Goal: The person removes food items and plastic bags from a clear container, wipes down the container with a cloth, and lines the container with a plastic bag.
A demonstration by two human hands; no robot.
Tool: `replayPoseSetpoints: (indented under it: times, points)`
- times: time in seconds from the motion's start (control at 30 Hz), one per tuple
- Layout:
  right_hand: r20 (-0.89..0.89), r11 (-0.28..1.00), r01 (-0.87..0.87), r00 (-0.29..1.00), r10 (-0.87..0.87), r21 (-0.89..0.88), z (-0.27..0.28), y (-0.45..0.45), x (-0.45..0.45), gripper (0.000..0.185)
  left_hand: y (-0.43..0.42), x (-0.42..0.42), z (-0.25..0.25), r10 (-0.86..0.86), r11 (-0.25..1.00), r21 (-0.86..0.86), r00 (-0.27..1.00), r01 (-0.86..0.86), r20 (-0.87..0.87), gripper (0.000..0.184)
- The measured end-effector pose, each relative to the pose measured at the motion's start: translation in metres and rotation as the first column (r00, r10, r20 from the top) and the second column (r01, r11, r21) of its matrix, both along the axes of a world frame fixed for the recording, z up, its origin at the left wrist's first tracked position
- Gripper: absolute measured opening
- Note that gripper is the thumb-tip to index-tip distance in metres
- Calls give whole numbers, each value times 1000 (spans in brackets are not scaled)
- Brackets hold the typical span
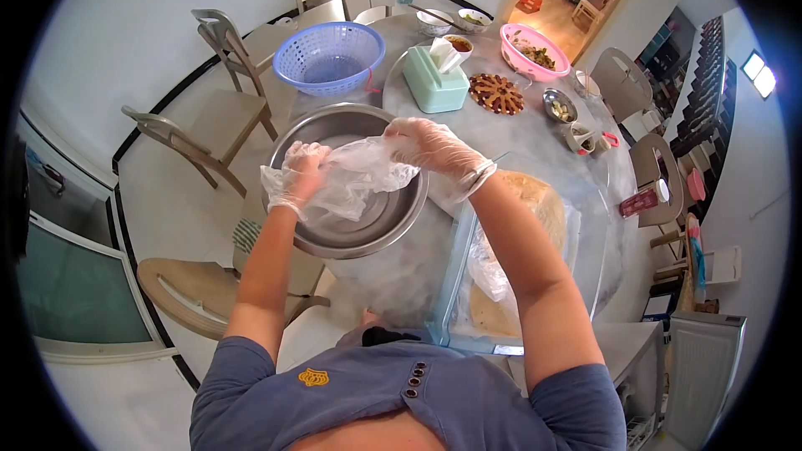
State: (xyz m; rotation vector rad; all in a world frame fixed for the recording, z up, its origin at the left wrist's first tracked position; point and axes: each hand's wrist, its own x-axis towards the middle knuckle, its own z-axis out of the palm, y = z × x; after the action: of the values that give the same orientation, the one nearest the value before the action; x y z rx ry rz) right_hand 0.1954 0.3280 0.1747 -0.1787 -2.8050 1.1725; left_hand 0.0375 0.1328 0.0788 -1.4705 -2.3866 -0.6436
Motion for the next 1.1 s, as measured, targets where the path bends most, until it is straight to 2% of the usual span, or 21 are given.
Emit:
replayPoseSetpoints:
  times: [0.03, 0.07, 0.13, 0.17, 0.23, 0.33, 0.37, 0.4, 0.47, 0.5, 0.53, 0.6, 0.67, 0.73, 0.8, 0.83, 0.9, 0.97, 1.0, 1.07, 1.1]
  points:
    - [5, 991, 14, 1000, -13, -132, 0, 2, -3, 25, -2, -2, -4, 1, 1000, -1, 1000, -1, 1, 19]
    - [6, 991, 13, 1000, -13, -132, 0, 4, -6, 25, -3, -4, -9, 2, 1000, -28, 1000, -2, 7, 19]
    - [-51, 946, 90, 993, -111, -312, 3, 3, -9, 18, -6, -8, -18, 5, 998, -56, 1000, -4, 13, 19]
    - [-80, 944, 83, 990, -114, -320, 4, 2, -9, 10, -7, -9, -22, -3, 1000, -18, 999, 4, 32, 16]
    - [-82, 955, 90, 990, -117, -284, 3, 1, -10, 10, -8, -8, -21, -13, 1000, 19, 999, 12, 53, 13]
    - [-112, 964, 113, 983, -144, -242, 2, -2, -15, 9, -5, -3, -6, -5, 996, -88, 988, 19, 157, 18]
    - [-139, 962, 130, 976, -166, -239, 2, -4, -17, 7, 0, 6, 2, -199, 972, 197, 900, 130, 388, 23]
    - [-137, 962, 129, 977, -165, -239, 3, -7, -18, 7, 5, 14, 14, -426, 863, 482, 734, 152, 529, 28]
    - [-179, 987, 159, 971, -159, -15, 9, -18, -19, 13, 8, 22, 46, -451, 866, 465, 684, 182, 573, 30]
    - [-177, 987, 157, 971, -158, -18, 11, -21, -20, 13, 9, 22, 55, -474, 867, 451, 631, 213, 614, 32]
    - [-182, 979, 195, 962, -204, -65, 15, -23, -21, 14, 14, 20, 51, -472, 868, 449, 632, 211, 615, 32]
    - [-188, 968, 227, 951, -245, -110, 22, -26, -25, 15, 22, 15, 40, -371, 914, 404, 481, 37, 794, 30]
    - [-211, 959, 282, 937, -280, -20, 27, -29, -26, 19, 25, 16, 35, -412, 890, 456, 463, 17, 785, 28]
    - [-246, 967, 255, 937, -250, -9, 30, -31, -27, 23, 28, 19, 39, -456, 861, 509, 441, -1, 773, 27]
    - [-273, 973, 229, 936, -221, -2, 26, -30, -26, 27, 27, 22, 44, -568, 801, 594, 220, -75, 793, 24]
    - [-332, 981, 192, 926, -181, -3, 19, -24, -25, 32, 26, 23, 48, -568, 801, 594, 218, -73, 793, 24]
    - [-393, 988, 157, 908, -143, 4, 8, -10, -18, 38, 27, 23, 56, -652, 699, 673, 170, -243, 739, 23]
    - [-228, 994, 87, 968, -101, -71, 0, 7, -4, 46, 22, 15, 56, -664, 685, 681, 163, -258, 730, 23]
    - [-229, 994, 86, 968, -100, -68, -2, 13, 2, 46, 20, 13, 57, -670, 676, 683, 155, -277, 726, 23]
    - [-76, 992, 47, 996, -56, -117, -9, 23, 11, 43, 18, 12, 59, -619, 689, 649, 205, -321, 758, 23]
    - [-40, 967, 82, 995, -95, -243, -11, 22, 9, 33, 17, 9, 56, -626, 683, 643, 176, -345, 760, 23]
